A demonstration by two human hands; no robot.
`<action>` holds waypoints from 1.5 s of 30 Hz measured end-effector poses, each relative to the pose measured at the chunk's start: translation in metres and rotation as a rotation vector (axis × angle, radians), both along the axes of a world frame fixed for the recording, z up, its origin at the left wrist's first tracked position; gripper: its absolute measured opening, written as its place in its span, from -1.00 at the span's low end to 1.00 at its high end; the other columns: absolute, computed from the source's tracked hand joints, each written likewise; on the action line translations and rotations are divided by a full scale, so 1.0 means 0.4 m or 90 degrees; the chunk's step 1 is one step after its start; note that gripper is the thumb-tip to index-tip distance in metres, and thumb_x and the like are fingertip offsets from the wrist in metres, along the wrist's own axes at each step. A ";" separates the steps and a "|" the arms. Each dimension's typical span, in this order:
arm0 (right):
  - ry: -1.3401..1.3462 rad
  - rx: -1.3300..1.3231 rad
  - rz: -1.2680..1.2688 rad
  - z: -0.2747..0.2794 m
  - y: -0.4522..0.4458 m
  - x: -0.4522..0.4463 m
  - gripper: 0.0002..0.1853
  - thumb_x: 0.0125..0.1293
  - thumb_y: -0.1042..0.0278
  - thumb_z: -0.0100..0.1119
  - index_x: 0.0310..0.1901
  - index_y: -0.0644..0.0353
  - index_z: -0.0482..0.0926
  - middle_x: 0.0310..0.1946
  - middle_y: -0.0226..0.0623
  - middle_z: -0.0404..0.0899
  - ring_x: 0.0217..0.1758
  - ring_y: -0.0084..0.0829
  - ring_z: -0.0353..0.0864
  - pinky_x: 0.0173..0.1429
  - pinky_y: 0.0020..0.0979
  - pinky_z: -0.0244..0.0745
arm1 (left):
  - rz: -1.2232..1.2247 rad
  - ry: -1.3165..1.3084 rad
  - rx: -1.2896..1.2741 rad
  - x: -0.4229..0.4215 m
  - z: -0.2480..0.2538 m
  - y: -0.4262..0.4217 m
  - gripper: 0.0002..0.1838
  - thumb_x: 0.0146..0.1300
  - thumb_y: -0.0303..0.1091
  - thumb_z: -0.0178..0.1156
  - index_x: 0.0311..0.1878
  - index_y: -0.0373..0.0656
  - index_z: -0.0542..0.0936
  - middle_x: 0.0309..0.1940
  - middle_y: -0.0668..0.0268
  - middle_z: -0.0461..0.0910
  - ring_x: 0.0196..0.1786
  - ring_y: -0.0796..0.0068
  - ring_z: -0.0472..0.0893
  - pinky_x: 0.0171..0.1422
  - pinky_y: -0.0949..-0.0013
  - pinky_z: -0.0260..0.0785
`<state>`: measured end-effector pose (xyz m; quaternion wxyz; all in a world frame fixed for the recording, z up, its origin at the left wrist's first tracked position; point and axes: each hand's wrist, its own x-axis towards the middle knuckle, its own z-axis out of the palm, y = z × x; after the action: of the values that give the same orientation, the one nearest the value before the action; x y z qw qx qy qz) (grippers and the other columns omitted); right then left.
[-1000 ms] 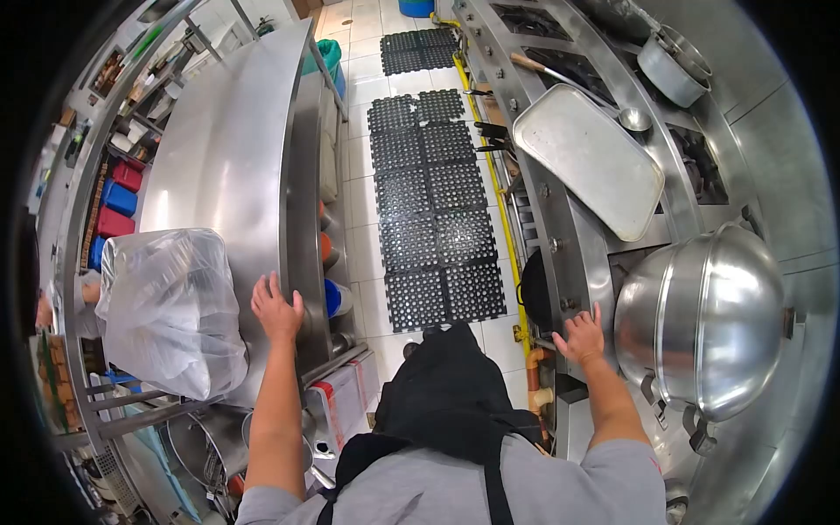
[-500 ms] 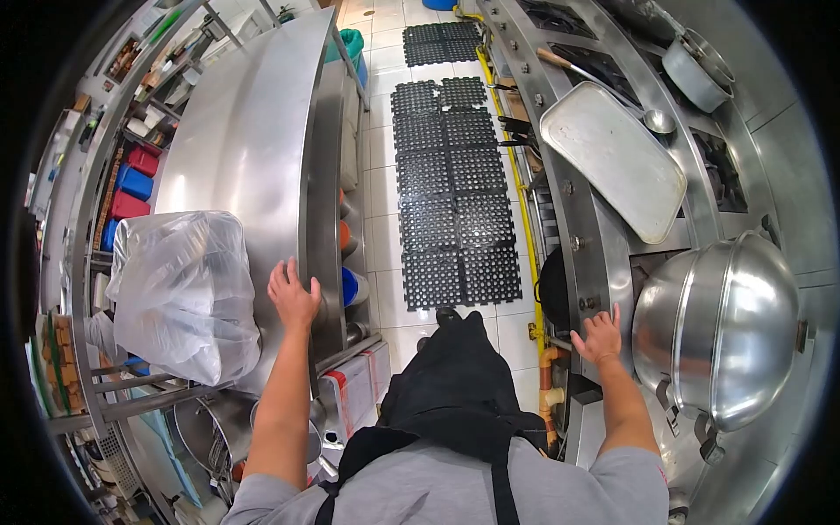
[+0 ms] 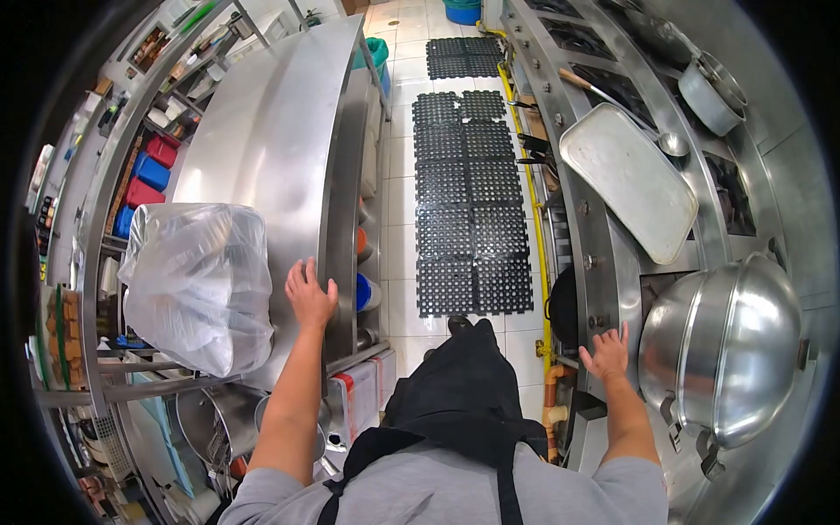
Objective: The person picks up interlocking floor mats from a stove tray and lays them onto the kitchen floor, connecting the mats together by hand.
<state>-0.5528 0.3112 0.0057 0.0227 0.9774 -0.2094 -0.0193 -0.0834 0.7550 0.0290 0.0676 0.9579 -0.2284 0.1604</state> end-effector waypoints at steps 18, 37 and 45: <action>-0.004 0.033 -0.017 0.009 0.015 0.008 -0.50 0.09 -0.05 0.18 -0.24 0.33 0.64 -0.24 -0.04 0.63 0.13 -0.06 0.45 0.58 0.09 -0.31 | 0.018 0.025 -0.039 0.009 0.011 0.017 -0.33 0.01 -0.16 0.27 0.24 -0.15 0.40 0.21 -0.03 0.33 0.30 -0.05 0.28 0.36 -0.07 0.12; -0.244 0.913 -0.521 -0.233 -0.161 0.549 -0.62 0.34 0.05 0.05 -0.03 0.20 0.47 -0.48 -0.20 0.60 -0.45 -0.29 0.62 -0.24 -0.22 0.62 | 0.077 0.081 -0.057 0.012 0.045 -0.005 -0.35 0.03 -0.16 0.28 0.24 -0.09 0.41 0.27 0.03 0.26 0.34 -0.02 0.23 0.36 -0.05 0.13; -0.131 1.228 -0.612 -0.091 -0.356 0.716 -0.32 0.38 -0.09 -0.01 0.36 0.19 0.16 0.08 0.00 0.50 -0.09 -0.14 0.59 -0.11 -0.24 0.58 | 0.140 0.051 -0.070 0.025 0.058 -0.033 -0.37 0.03 -0.13 0.30 0.20 -0.10 0.43 0.22 0.04 0.31 0.28 -0.03 0.29 0.32 -0.06 0.15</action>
<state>-0.2665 0.1689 -0.0309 -0.7836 0.3957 -0.4681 -0.1009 -0.0736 0.7420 0.0521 0.1111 0.9777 -0.1096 0.1408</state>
